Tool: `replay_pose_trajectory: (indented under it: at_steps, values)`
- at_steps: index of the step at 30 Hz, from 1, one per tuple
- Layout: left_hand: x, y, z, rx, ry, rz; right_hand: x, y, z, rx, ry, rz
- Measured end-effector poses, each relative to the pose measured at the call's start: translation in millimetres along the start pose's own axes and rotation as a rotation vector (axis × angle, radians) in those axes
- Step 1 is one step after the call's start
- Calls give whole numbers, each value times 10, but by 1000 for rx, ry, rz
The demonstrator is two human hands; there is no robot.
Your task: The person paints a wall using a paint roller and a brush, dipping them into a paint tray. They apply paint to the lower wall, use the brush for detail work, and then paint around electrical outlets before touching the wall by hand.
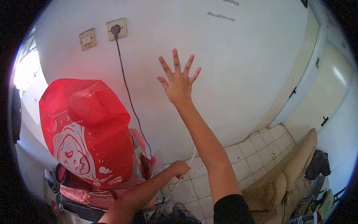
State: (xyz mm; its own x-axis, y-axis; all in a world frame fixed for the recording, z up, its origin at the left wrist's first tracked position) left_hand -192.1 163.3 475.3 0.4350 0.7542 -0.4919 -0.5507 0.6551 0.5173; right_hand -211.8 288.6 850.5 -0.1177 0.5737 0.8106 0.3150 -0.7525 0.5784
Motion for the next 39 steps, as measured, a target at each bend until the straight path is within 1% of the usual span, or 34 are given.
replay_pose_trajectory:
  at_steps: [2, 3, 6, 9, 11, 12, 13, 15, 16, 17, 18, 19, 20, 21, 22, 23, 24, 26, 27, 30, 31, 34, 35, 37, 38, 39]
  values:
    - [132, -39, -84, 20, -52, -10, -61, 127, 137, -46, 7, 37]
    - [129, -49, -71, 30, -76, -16, -86, 173, 210, -21, 15, 48]
    - [121, -65, -142, -126, 35, -33, -209, 307, 415, 58, 26, 76]
    - [112, -14, -94, -47, -38, -42, -416, 527, 561, 118, 5, 90]
    - [114, -14, -162, -199, -9, 2, -679, 835, 620, 118, -16, 88]
    - [118, -4, -180, -279, 3, 29, -898, 926, 762, 266, -69, 155]
    - [120, 45, -164, -280, 5, 53, -1191, 979, 907, 414, -120, 218]
    - [125, 142, -122, -319, -78, 183, -1944, 893, 1172, 708, -457, 131]
    - [113, 202, -112, -334, -117, 254, -2390, 760, 1252, 665, -556, 151]
    - [70, 291, -65, -216, -168, 344, -2802, 650, 1239, 660, -712, -51]
    - [-20, 342, -12, -240, -152, 400, -3408, 306, 1270, 690, -819, -213]
    - [-141, 391, 79, -263, -134, 457, -3959, 111, 1196, 585, -764, -334]
    - [-199, 435, 141, -285, -117, 514, -4466, -49, 1099, 602, -823, -506]
    - [-214, 449, 170, -391, -146, 638, -5188, -415, 1071, 683, -849, -674]
    - [-242, 441, 199, -492, -177, 771, -5649, -471, 954, 997, -1121, -891]
    - [-293, 512, 221, -585, -214, 909, -5883, -488, 724, 1316, -1382, -1116]
    - [-350, 616, 284, -545, -216, 968, -5813, -454, 634, 1498, -1336, -1184]
    - [-475, 803, 417, -475, -209, 1063, -5631, -152, 587, 1846, -1248, -1311]
    - [-490, 882, 411, -477, -195, 1097, -5321, 17, 677, 1716, -1178, -1082]
    - [-481, 1020, 422, -511, -171, 1183, -4900, 119, 905, 1497, -1099, -1009]
    - [-503, 1058, 452, -532, -168, 1215, -4713, 162, 912, 1453, -1050, -1016]
    - [-501, 1218, 465, -512, -151, 1274, -4608, 61, 962, 1415, -1032, -1016]
    - [-484, 1243, 446, -497, -140, 1283, -4583, 30, 957, 1345, -1041, -977]
    - [-486, 1343, 463, -429, -170, 1349, -4524, -20, 819, 1200, -1060, -895]
    - [-479, 1418, 496, -393, -190, 1379, -4475, -47, 679, 1219, -1082, -864]
    - [-532, 1503, 564, -431, -208, 1395, -4393, -87, 513, 1239, -1104, -828]
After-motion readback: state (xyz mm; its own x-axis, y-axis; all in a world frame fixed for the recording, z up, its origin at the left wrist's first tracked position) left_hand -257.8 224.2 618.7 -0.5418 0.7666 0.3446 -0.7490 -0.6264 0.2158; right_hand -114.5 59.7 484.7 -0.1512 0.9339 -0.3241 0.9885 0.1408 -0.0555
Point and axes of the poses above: each hand's wrist, its own x-axis towards the middle knuckle, its own y-axis out of the back of the hand, z = x × y, the point moved 7 cm from there along x, towards the middle knuckle, and after that the axes turned 8 degrees about -y, right-handed, at the moved point
